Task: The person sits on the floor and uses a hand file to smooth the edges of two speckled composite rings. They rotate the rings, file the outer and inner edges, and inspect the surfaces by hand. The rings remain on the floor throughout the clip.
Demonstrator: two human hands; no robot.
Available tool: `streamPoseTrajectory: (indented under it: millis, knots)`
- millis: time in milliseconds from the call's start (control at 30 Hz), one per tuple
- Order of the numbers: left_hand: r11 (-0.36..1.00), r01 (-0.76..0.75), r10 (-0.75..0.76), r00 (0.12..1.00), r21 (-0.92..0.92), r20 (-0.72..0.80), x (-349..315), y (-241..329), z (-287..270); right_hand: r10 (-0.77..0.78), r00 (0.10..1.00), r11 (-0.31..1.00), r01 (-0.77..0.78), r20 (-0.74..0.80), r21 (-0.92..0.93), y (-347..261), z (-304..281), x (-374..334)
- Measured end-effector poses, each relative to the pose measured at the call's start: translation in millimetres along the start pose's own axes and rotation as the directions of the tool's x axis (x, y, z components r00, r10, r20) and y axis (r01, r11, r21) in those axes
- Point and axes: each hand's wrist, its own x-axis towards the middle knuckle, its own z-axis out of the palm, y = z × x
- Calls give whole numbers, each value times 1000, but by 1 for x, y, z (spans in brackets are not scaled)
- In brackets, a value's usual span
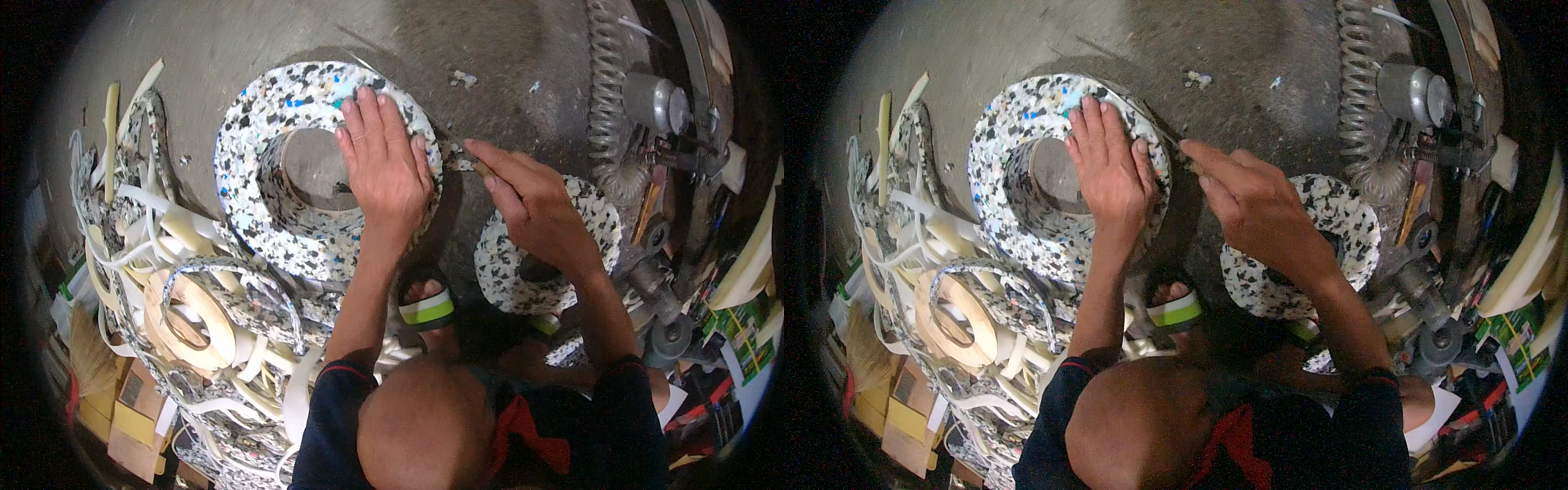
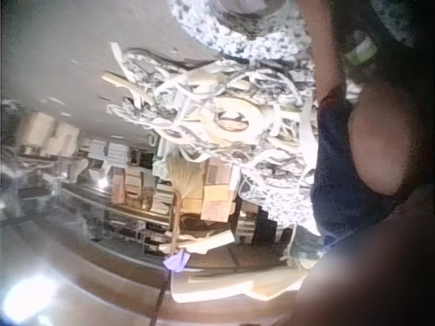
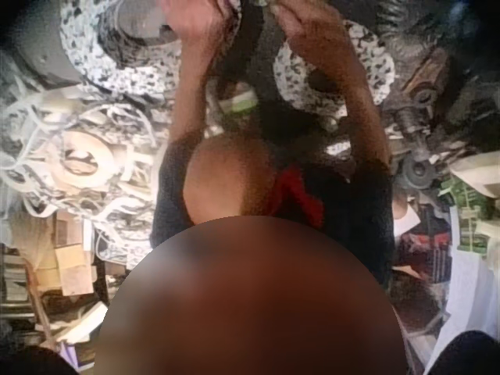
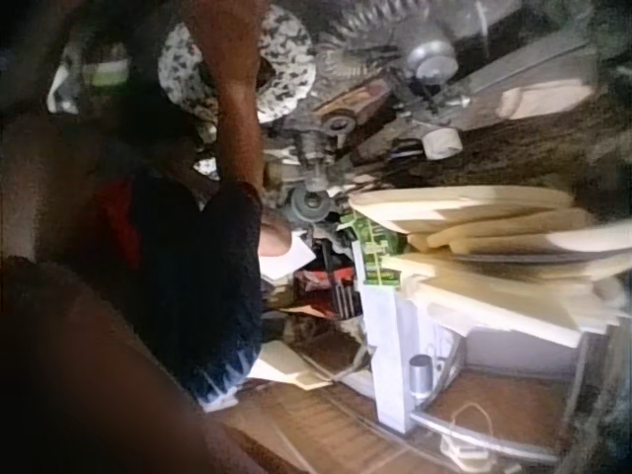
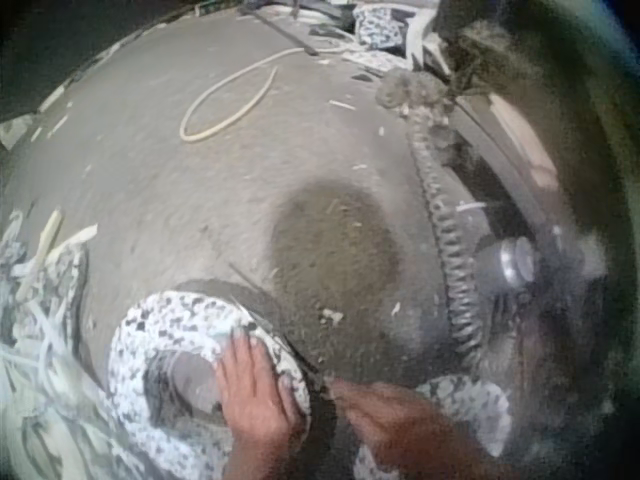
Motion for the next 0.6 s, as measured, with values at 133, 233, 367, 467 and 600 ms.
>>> streamPoseTrajectory:
  millis: [133, 233, 367, 467, 600]
  knots:
    - [1000, -10, 10, 1000, 17, -11, 1, 1, 0, 108, 991, 993, -104, 76, -57, -5, -6, -4]
    - [999, -3, 3, 1000, 33, -1, 0, 1, 1, 170, 979, 985, -168, 115, -32, -7, -8, -10]
    - [999, -18, 19, 1000, 50, -9, -1, 2, 2, 62, 998, 996, -59, -30, 73, -1, 8, 2]
    - [997, -30, 30, 1000, 65, 0, -1, 2, 1, 117, 993, 993, -116, -9, 23, -1, 14, 6]
    - [998, -18, 17, 1000, 65, 11, -2, 1, 2, 275, 956, 961, -276, 105, -2, -14, 0, -19]
